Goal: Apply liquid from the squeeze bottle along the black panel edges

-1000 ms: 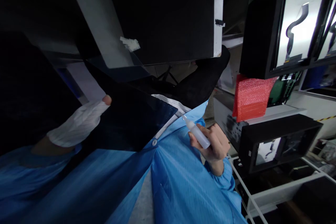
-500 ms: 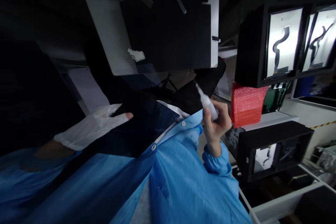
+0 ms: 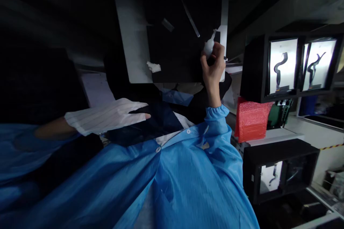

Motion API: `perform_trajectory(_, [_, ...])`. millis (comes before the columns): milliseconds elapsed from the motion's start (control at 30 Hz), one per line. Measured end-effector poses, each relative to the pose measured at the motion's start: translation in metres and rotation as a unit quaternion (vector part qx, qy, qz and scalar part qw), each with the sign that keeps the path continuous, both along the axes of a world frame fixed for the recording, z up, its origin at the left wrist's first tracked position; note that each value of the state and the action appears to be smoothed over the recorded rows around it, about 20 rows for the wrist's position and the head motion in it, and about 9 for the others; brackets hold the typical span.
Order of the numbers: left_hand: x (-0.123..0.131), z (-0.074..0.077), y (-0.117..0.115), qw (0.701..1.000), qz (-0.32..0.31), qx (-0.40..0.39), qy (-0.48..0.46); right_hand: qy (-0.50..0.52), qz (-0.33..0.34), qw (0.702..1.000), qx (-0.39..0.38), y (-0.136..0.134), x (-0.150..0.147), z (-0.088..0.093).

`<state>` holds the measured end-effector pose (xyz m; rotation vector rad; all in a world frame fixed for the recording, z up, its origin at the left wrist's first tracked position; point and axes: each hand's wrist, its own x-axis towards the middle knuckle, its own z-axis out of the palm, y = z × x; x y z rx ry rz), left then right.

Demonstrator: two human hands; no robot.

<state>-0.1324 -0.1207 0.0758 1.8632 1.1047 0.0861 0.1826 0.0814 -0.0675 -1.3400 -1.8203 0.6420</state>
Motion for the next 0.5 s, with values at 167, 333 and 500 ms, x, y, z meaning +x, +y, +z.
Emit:
perform_trajectory(167, [0.015, 0.005, 0.015, 0.989, -0.005, -0.148, -0.009, -0.092, 0.044, 0.993, -0.057, -0.008, 0.008, 0.005])
perform_trajectory(333, [0.031, -0.007, 0.007, 0.992, -0.070, -0.097, 0.043, -0.113, 0.076, 0.990, -0.035, -0.015, 0.011, 0.014])
perform_trajectory(500, [0.039, -0.016, -0.004, 0.989, -0.078, -0.102, 0.077, 0.058, 0.021, 0.996, 0.070, -0.063, 0.024, 0.086])
